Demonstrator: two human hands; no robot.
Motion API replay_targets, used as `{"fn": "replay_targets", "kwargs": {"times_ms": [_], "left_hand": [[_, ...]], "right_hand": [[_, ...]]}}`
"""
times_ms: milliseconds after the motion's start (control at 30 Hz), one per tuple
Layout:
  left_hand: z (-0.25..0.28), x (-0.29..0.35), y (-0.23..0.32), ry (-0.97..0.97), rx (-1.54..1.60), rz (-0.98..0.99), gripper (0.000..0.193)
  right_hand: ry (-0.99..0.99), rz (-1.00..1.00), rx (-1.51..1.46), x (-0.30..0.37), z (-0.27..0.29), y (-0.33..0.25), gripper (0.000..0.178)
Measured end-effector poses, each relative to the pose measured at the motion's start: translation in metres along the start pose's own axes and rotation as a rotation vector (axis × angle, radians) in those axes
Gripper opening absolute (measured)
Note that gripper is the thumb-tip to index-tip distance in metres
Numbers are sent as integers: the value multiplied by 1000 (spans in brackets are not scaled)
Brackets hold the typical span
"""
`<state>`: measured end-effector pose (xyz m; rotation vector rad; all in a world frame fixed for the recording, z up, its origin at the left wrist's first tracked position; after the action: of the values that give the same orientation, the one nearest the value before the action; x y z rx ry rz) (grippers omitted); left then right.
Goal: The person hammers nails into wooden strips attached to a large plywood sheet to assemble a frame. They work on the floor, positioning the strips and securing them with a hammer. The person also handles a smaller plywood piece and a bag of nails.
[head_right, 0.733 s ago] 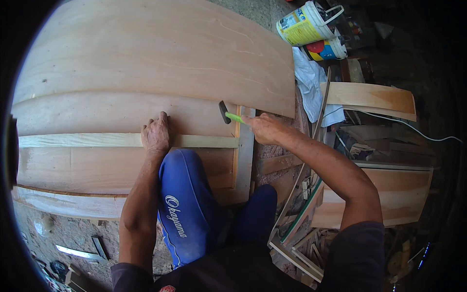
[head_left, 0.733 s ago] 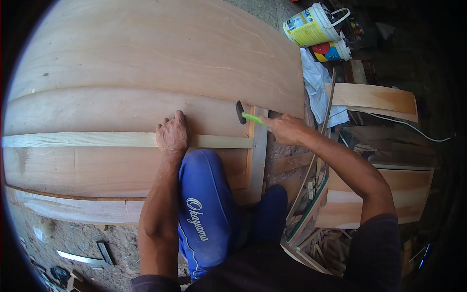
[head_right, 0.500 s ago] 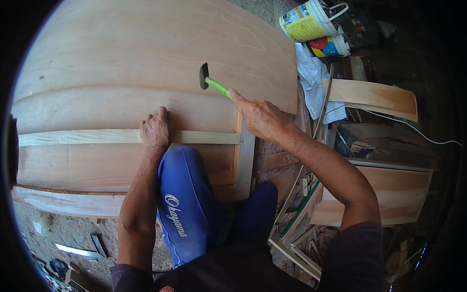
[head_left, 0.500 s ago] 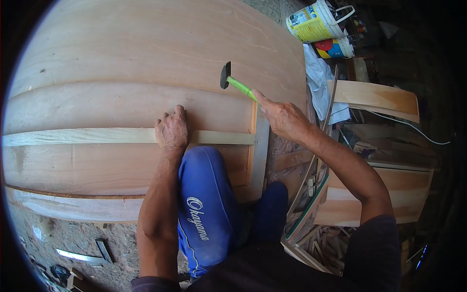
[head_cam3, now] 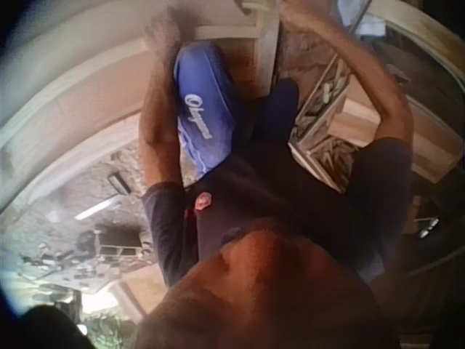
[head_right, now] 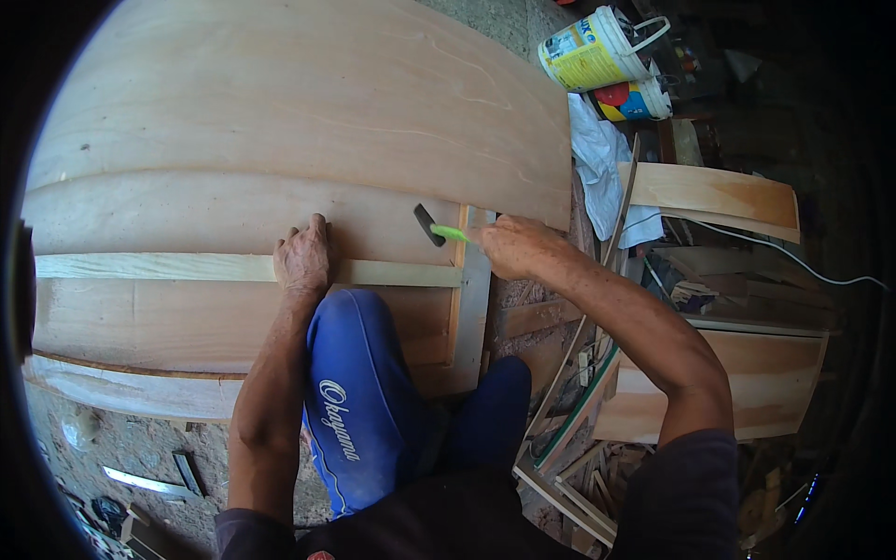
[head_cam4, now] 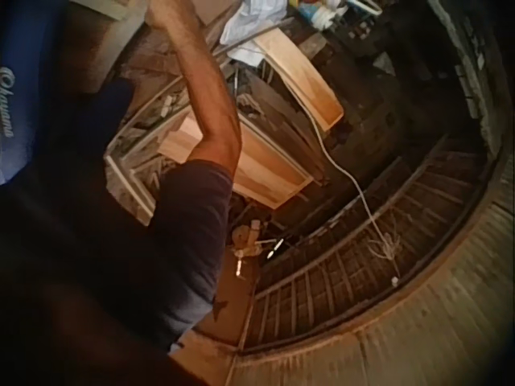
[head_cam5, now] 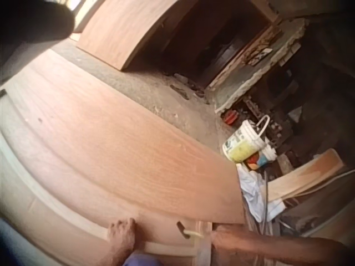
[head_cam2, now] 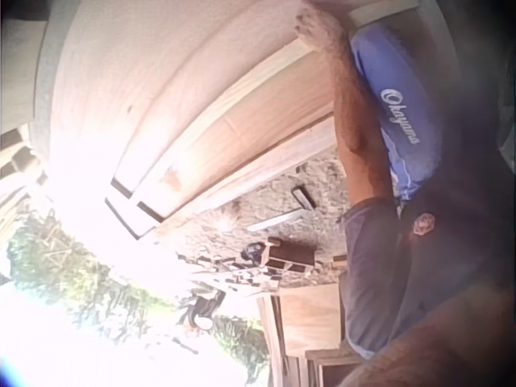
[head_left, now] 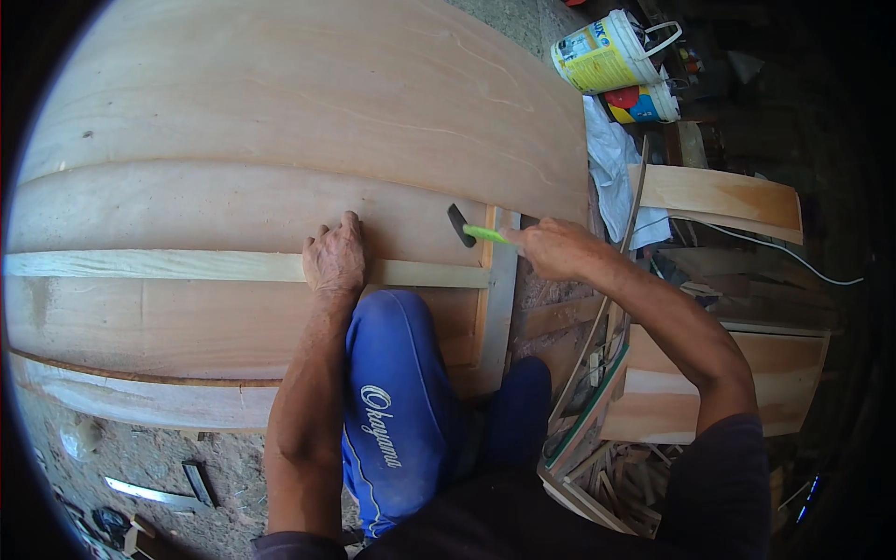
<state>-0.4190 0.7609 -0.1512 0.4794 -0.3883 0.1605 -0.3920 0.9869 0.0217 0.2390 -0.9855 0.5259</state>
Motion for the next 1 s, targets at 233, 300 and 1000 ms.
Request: {"fn": "replay_targets", "kwargs": {"times_ms": [233,300,1000], "left_hand": [[5,3,-3,-11,-16,-1,14],[5,0,2,1,-2,-2,14],[7,-1,-14,30,-51,-5,15]], "right_hand": [[7,-129,-11,4,-4,-15,61],[-18,-65,27,8,-2,-11,61],[613,-60,-227,27,33,-20,56]]}}
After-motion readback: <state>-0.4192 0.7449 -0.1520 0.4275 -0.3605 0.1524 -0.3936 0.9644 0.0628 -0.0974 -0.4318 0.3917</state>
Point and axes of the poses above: each hand's wrist, its own x-axis away from the middle knuckle, its own z-axis out of the back of the hand, y = z × x, the point moved 9 cm from there along -x, towards the middle knuckle, and after that the axes turned 13 degrees about z, right-handed, at the moved point
